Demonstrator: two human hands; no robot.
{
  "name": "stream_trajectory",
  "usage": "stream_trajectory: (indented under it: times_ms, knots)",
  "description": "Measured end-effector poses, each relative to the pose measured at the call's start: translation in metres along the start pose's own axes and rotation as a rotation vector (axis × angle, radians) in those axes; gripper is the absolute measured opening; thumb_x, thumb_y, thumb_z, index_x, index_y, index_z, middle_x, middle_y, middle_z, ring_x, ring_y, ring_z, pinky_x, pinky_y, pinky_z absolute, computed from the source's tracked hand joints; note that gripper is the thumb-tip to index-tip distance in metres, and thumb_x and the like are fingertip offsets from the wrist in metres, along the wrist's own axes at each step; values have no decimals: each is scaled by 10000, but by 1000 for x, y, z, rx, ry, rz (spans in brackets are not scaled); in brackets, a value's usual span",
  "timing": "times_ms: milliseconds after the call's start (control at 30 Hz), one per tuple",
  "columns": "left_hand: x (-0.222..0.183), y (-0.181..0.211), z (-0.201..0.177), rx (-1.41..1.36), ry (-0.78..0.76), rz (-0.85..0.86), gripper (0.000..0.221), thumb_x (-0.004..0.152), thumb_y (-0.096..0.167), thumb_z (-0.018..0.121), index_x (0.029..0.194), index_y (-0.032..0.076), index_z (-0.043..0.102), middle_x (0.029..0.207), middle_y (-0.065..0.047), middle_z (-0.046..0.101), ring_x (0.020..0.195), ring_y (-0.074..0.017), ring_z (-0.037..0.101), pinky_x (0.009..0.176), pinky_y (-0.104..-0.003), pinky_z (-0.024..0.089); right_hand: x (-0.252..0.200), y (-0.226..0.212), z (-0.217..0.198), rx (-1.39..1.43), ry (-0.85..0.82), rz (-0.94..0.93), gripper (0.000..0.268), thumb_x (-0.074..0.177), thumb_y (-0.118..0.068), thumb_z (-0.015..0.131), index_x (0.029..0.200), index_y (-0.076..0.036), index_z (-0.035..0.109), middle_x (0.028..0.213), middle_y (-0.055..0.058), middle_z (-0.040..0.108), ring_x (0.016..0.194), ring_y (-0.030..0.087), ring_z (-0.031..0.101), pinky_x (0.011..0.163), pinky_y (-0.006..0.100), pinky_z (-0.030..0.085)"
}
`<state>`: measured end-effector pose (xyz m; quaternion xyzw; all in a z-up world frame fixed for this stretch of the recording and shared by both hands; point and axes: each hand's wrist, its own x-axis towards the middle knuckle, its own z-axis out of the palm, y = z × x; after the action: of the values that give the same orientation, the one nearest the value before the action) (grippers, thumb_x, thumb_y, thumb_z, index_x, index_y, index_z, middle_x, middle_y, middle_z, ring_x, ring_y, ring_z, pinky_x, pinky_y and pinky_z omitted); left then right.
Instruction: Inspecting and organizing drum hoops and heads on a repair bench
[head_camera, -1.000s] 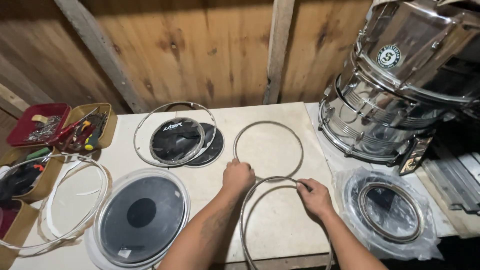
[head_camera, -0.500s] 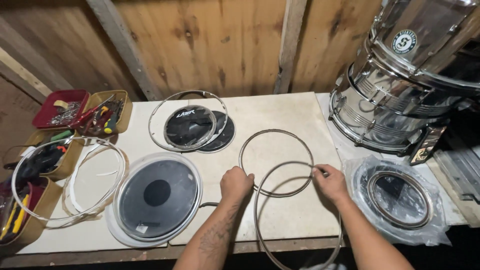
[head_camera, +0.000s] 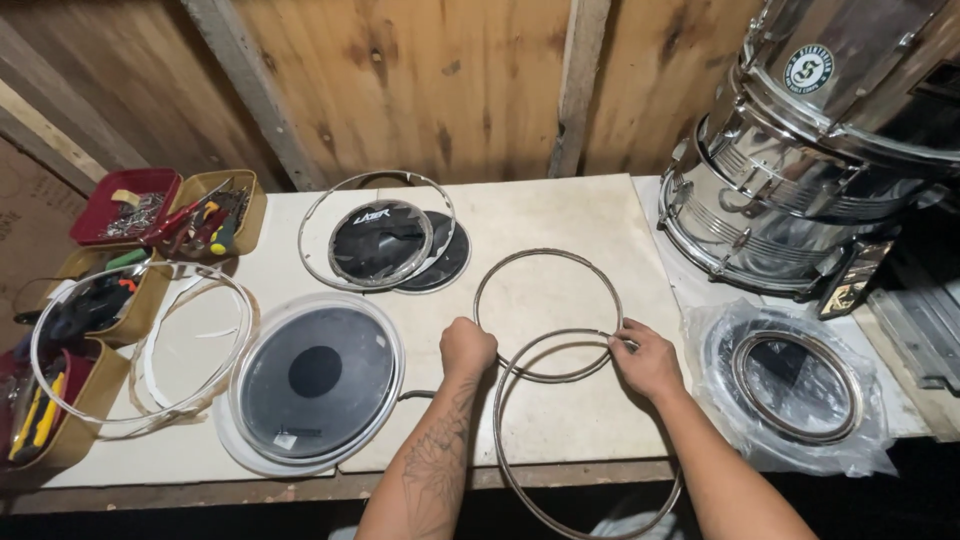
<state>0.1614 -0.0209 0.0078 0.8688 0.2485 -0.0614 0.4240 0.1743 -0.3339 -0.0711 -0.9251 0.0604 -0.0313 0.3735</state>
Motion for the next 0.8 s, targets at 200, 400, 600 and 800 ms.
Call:
stream_trajectory:
  times_ms: [200,400,600,800]
  knots:
    - [16,-6,-4,24,-3,-35,240,816,-24,650,1013,-134,731,961,-325,735,1046,-494,712,857,-541,594,0,-3,-1,-51,-19,-29,302,882,-373,719,1070,-162,827,1403,63,681,1272,344,625,1102,453,506]
    - [18,-11,-2,-16,-3,-43,229,784,-43,681,992,-119,739,932,-314,743,1027,-488,718,849,-523,596,-4,-10,-4,-78,-47,2,309,882,-362,702,1092,-167,817,1447,29,651,1303,322,607,1122,438,491]
    - [19,-13,-1,60,-28,15,258,777,96,810,984,-54,773,948,-288,758,1037,-486,721,870,-525,600,-5,-9,-3,-107,-43,-32,300,885,-366,702,1094,-186,820,1448,25,653,1291,315,618,1105,418,505]
    - [-33,9,-29,104,-63,251,300,896,95,730,1145,-65,679,1147,-310,658,1176,-524,635,1009,-587,538,-10,-17,-7,-100,-32,-34,283,898,-351,710,1092,-178,822,1434,37,662,1289,317,620,1096,411,514]
